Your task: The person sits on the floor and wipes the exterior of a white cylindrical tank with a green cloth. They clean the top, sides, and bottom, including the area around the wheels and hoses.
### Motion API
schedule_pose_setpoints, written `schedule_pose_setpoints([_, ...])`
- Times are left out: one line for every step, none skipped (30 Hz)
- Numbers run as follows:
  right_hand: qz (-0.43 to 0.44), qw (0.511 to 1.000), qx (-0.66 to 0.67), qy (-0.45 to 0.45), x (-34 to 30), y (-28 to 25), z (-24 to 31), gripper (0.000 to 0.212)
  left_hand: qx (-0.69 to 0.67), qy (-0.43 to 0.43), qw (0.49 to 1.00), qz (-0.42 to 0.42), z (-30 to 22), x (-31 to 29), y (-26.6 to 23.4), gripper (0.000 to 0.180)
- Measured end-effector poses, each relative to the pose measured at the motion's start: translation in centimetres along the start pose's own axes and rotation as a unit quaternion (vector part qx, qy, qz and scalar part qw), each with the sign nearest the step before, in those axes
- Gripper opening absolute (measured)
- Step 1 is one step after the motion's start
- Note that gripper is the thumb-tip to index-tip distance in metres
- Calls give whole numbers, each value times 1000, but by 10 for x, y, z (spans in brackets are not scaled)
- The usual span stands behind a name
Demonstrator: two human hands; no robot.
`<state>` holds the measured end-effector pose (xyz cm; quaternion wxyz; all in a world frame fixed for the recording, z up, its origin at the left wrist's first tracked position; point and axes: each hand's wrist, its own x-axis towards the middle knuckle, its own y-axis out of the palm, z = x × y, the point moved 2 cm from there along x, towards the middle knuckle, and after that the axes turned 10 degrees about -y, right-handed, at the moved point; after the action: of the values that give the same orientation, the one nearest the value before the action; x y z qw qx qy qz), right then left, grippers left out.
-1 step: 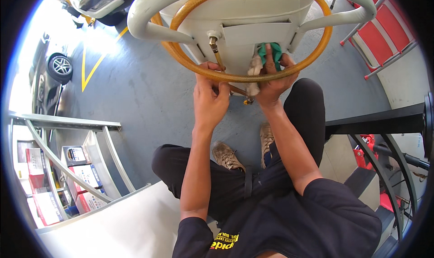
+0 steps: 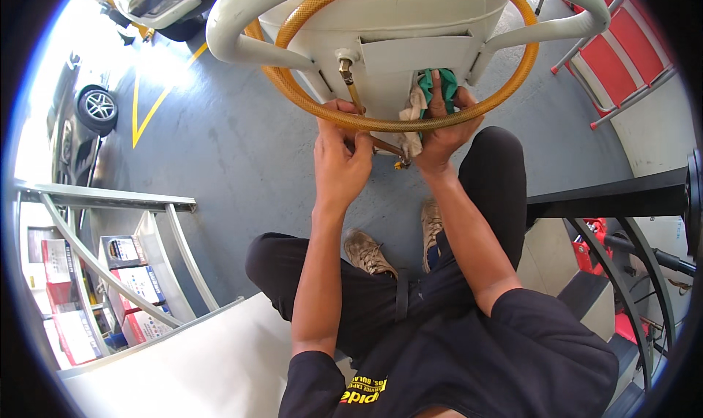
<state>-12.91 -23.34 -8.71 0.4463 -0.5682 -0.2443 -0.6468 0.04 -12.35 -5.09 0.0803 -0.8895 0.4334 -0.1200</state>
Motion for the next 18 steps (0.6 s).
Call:
schedule_pose_setpoints([16, 1000, 7, 22, 0, 4, 3, 57, 1, 16, 1000, 4, -2, 9, 6, 42])
schedule_pose_setpoints([34, 998, 11, 46, -5, 8, 4, 58, 19, 18, 1000, -3, 0, 9, 10, 44])
schedule_pose_setpoints([16, 1000, -4, 1, -7, 16, 10, 58, 36, 21, 999, -10, 2, 9, 11, 47])
schedule_pose_setpoints([-2, 999, -19, -41, -8, 27, 18, 58, 57, 23, 998, -14, 5, 9, 11, 50])
schedule_pose_setpoints([-20, 996, -34, -82, -7, 32, 20, 58, 38, 12, 999, -3, 8, 10, 9, 51])
schedule_pose_setpoints([-18, 994, -51, -93, -6, 32, 14, 51, 19, 0, 1000, 8, 10, 11, 7, 52])
schedule_pose_setpoints([-15, 994, -51, -95, -3, 28, 11, 52, 2, -10, 1000, 14, 12, 12, 4, 54])
schedule_pose_setpoints([-11, 993, -54, -100, 1, 21, 2, 52, 14, 8, 1000, -2, 13, 10, 6, 49])
schedule_pose_setpoints([-7, 993, -55, -106, 2, 15, -7, 52, 2, 1, 1000, 1, 13, 9, 6, 47])
schedule_pose_setpoints([0, 998, -52, -47, 0, 9, -20, 52, -13, -7, 1000, 2, 8, 7, 8, 45])
schedule_pose_setpoints([6, 999, -48, 12, -1, 4, -31, 51, -28, -14, 999, 3, 5, 7, 10, 43])
schedule_pose_setpoints([-11, 998, -48, 43, -3, 4, -38, 50, -33, -19, 999, 8, 3, 8, 11, 43])
schedule_pose_setpoints([-29, 996, -44, 75, 3, 2, -39, 50, -36, -26, 999, 10, 1, 7, 11, 42])
schedule_pose_setpoints([-71, 993, -44, 78, 11, 2, -40, 51, -39, -32, 999, 13, 1, 7, 10, 42])
schedule_pose_setpoints([-112, 989, -43, 81, 17, 2, -37, 51, -11, -16, 1000, 14, 3, 8, 9, 41])
schedule_pose_setpoints([-92, 994, -44, 49, 18, 1, -30, 52, 15, 1, 1000, 20, 8, 12, 11, 40])
schedule_pose_setpoints([-72, 996, -40, 21, 13, 1, -16, 53, 47, 19, 998, 23, 12, 15, 11, 39])
schedule_pose_setpoints([-49, 998, -37, 2, 8, 4, -9, 53, 33, 37, 999, 0, 15, 17, 12, 39])
